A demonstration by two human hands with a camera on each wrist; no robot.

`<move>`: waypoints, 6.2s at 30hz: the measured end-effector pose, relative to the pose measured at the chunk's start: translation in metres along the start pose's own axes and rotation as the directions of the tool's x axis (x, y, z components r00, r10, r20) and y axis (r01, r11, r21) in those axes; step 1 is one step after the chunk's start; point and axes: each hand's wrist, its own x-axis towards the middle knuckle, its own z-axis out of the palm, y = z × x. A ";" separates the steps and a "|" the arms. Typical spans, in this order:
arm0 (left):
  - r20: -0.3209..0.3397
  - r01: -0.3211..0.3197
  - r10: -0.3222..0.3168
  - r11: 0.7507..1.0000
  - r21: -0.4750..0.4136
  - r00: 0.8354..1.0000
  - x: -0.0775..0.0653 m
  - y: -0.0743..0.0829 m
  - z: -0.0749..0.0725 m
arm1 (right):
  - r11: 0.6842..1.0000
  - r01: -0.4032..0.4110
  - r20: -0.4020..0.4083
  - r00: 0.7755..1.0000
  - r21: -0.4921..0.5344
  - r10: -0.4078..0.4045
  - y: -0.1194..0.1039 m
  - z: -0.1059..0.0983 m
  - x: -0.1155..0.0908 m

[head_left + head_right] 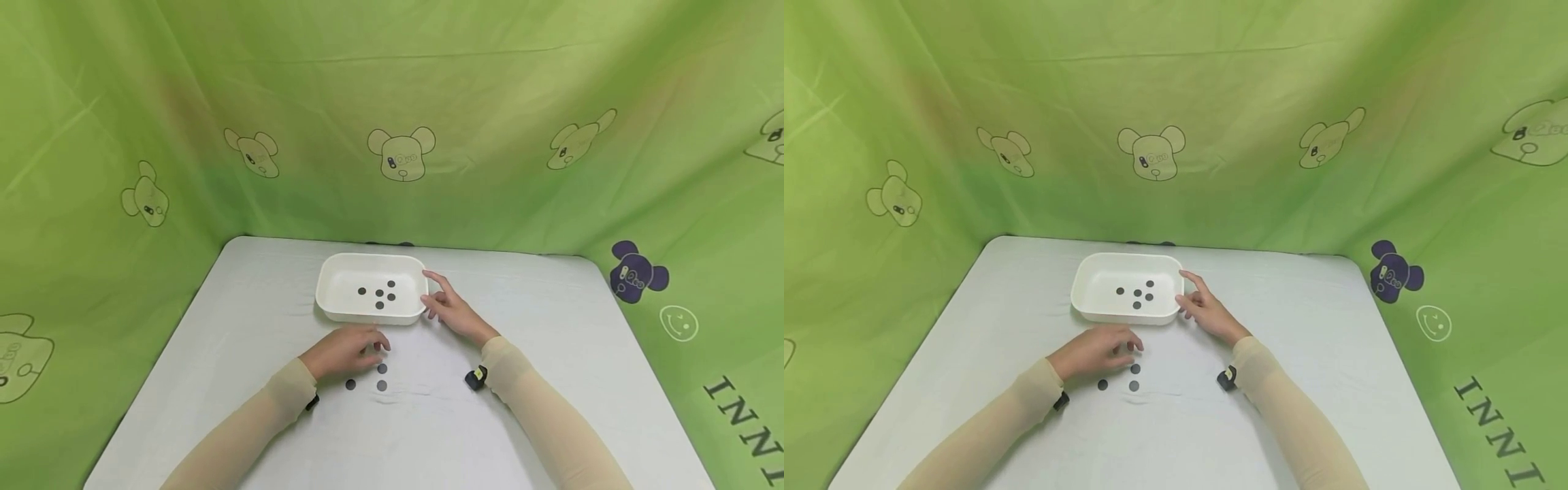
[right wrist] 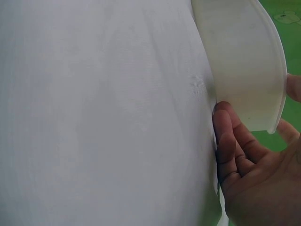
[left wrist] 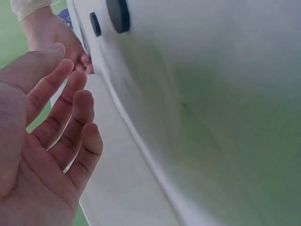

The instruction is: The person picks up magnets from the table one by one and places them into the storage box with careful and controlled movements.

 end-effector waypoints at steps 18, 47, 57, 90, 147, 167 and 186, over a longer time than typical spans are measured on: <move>0.124 0.032 -0.029 0.999 -0.023 0.992 -0.003 -0.004 0.010 | 1.000 0.005 0.007 1.000 0.003 -0.005 0.002 -0.001 -0.001; 0.119 0.009 -0.011 1.000 0.016 0.993 -0.002 0.000 0.012 | 1.000 0.001 0.012 1.000 0.000 -0.001 0.004 -0.001 -0.001; 0.138 -0.007 0.006 1.000 0.007 0.990 0.000 -0.001 0.013 | 1.000 0.001 0.008 1.000 0.002 -0.001 0.002 -0.001 -0.002; 0.202 -0.034 0.048 0.997 -0.072 0.978 0.003 0.001 0.011 | 1.000 -0.022 0.013 1.000 0.002 0.022 -0.002 -0.002 -0.005; -0.256 0.137 -0.222 0.940 -0.311 0.941 0.034 -0.054 -0.053 | 1.000 0.010 0.019 1.000 0.010 -0.010 -0.003 -0.005 0.001; -0.170 0.265 -0.313 0.929 -0.257 0.934 0.043 -0.072 -0.047 | 1.000 -0.013 0.023 1.000 0.010 0.012 -0.001 -0.004 -0.001; -0.049 0.275 -0.288 0.943 -0.188 0.956 0.054 -0.079 -0.046 | 1.000 -0.010 0.017 1.000 -0.002 0.010 0.003 -0.002 0.000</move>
